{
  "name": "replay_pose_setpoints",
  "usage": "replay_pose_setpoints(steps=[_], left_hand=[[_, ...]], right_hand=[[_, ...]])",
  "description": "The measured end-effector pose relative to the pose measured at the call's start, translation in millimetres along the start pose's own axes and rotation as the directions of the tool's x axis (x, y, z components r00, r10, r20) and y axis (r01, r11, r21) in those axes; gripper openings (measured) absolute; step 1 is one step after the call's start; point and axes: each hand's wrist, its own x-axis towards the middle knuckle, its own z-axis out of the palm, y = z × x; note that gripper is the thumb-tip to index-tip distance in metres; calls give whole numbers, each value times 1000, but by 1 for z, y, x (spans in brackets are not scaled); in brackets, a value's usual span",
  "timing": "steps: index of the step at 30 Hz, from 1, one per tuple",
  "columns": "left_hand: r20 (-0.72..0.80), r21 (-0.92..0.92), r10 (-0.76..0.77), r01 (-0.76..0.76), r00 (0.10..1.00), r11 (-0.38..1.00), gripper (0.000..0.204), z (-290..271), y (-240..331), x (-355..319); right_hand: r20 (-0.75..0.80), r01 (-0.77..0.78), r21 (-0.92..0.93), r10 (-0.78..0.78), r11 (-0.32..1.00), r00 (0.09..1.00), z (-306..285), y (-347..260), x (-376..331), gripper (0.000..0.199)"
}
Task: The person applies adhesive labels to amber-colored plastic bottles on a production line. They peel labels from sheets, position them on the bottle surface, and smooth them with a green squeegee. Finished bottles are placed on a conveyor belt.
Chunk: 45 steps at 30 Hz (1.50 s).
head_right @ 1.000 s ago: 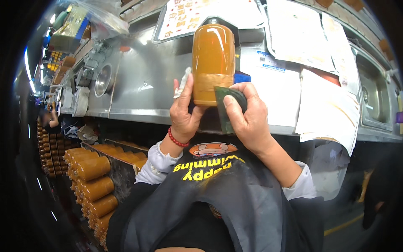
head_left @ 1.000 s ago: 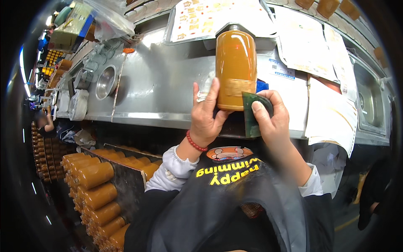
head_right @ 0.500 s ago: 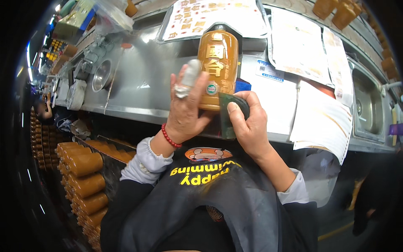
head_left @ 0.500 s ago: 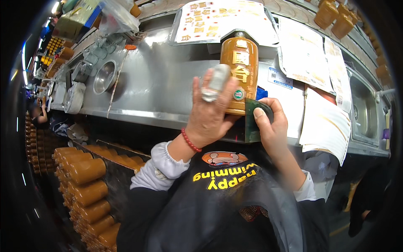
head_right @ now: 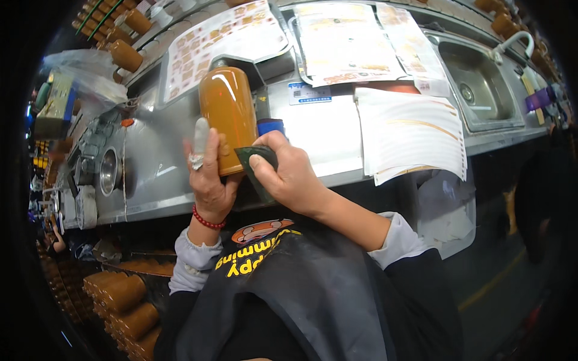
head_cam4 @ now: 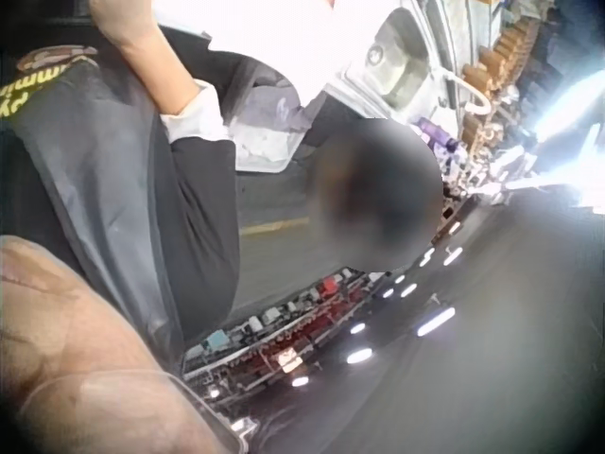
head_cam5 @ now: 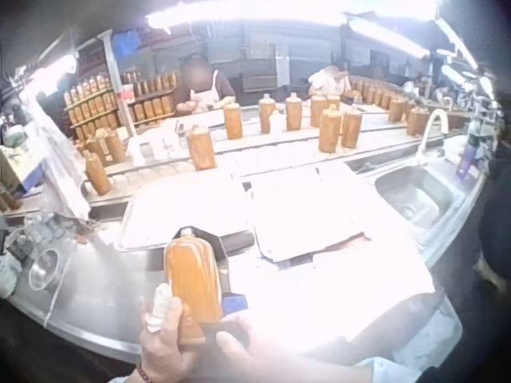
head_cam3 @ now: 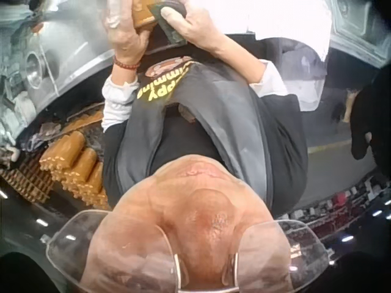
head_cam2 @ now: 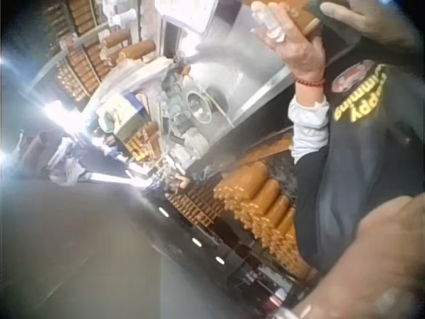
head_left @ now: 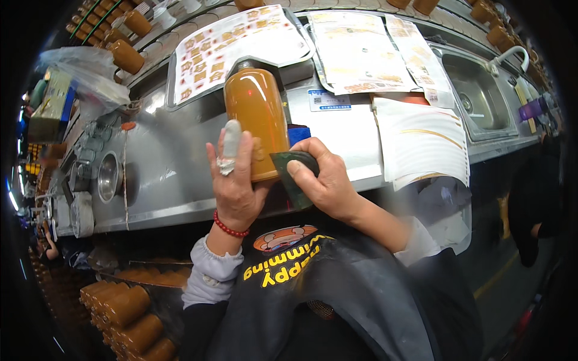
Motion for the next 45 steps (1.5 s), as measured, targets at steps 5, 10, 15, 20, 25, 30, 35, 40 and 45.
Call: replay_pose_setpoints(steps=[5, 10, 15, 20, 25, 30, 35, 40, 45], left_hand=[[16, -251, -234, 230, 972, 940, 85, 16, -12, -33], [-20, -82, -115, 113, 993, 990, 91, 5, 5, -3], [19, -269, -272, 267, 962, 925, 89, 17, -13, -24], [58, -389, -299, 297, 952, 872, 86, 16, -2, -17], [55, -397, -299, 296, 953, 869, 87, 18, -5, -19], [80, -425, -341, 342, 937, 838, 86, 18, -6, -22], [95, -423, -353, 358, 931, 832, 83, 19, -8, -27], [93, -421, -348, 353, 933, 835, 79, 19, -9, -30], [103, -428, -367, 374, 924, 822, 82, 19, -9, -31]], right_hand=[[10, 1, 67, -2, 998, 1000, 0, 1, 0, 21], [-3, 7, 86, -6, 996, 1000, -2, 4, 1, 20], [-1, 205, -201, -209, 958, 978, -35, 4, 14, 29], [-20, 218, -869, -472, 445, 882, -211, 31, 102, 40], [-178, -174, -979, 36, -105, 983, -354, 106, 184, 39], [-336, -323, -938, 104, -130, 936, -397, 128, 230, 31], [-404, -378, -915, 282, -143, 870, -445, 134, 269, 43], [-251, -210, -967, 398, -143, 882, -463, 133, 276, 25], [-185, -190, -982, 163, 12, 969, -418, 94, 270, 25]])
